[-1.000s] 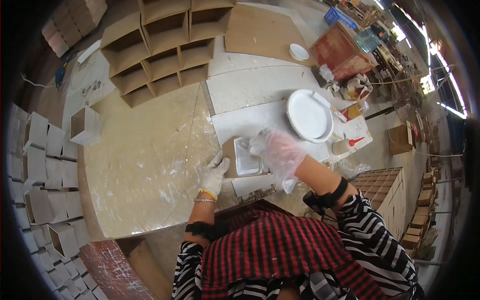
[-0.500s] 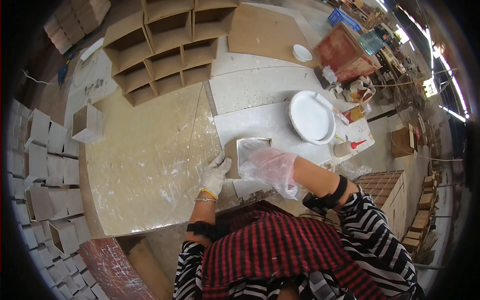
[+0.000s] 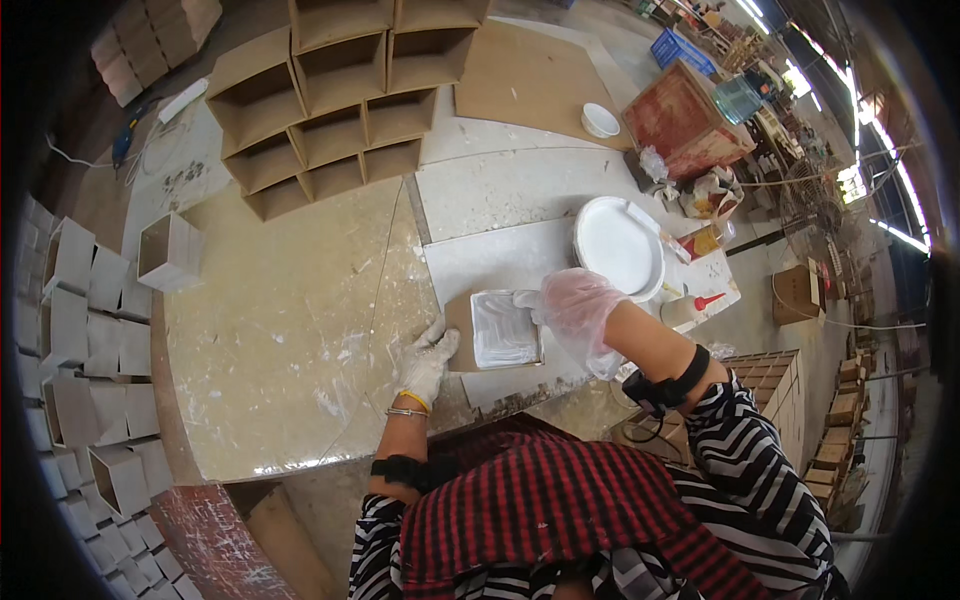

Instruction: Applying glue to the edges of small wooden boxes using a sponge and assembling them.

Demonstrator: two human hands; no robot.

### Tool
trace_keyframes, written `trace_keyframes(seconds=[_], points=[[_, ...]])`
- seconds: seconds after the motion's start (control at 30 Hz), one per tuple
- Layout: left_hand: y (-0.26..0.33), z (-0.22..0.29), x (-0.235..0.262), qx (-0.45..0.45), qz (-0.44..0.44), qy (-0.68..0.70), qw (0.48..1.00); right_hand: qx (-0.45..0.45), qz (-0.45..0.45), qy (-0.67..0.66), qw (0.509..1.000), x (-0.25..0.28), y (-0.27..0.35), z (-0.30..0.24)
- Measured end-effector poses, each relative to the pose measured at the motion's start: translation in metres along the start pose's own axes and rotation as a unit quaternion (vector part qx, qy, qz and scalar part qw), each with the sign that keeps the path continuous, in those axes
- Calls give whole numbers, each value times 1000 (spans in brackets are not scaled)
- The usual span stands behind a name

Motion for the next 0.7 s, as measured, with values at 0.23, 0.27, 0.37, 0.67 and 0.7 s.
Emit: trace_keyframes(seconds=[0.23, 0.27, 0.37, 0.67, 0.7], points=[[1, -6, 6, 25, 36, 11, 999, -18, -100, 75, 992, -28, 12, 8], [5, -3, -1, 51, 32, 38, 997, 5, -100, 85, 991, -31, 10, 6], [20, 17, -11, 94, 37, 34, 994, -54, -103, 81, 990, -15, 15, 14], [-19, -38, 15, 48, 4, 71, 996, 126, 240, 60, 961, 40, 18, -9], [-24, -45, 18, 35, -27, 85, 995, 127, 241, 58, 961, 45, 15, -19]])
Point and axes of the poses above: each hand's wrist, its own y-axis away from the middle knuckle, its own x-axis out of the back of the hand, z = x × y, the point moved 10 cm from there along -y, towards the middle knuckle, and after that the axes turned 4 degrees about y, right-handed, at the moved point
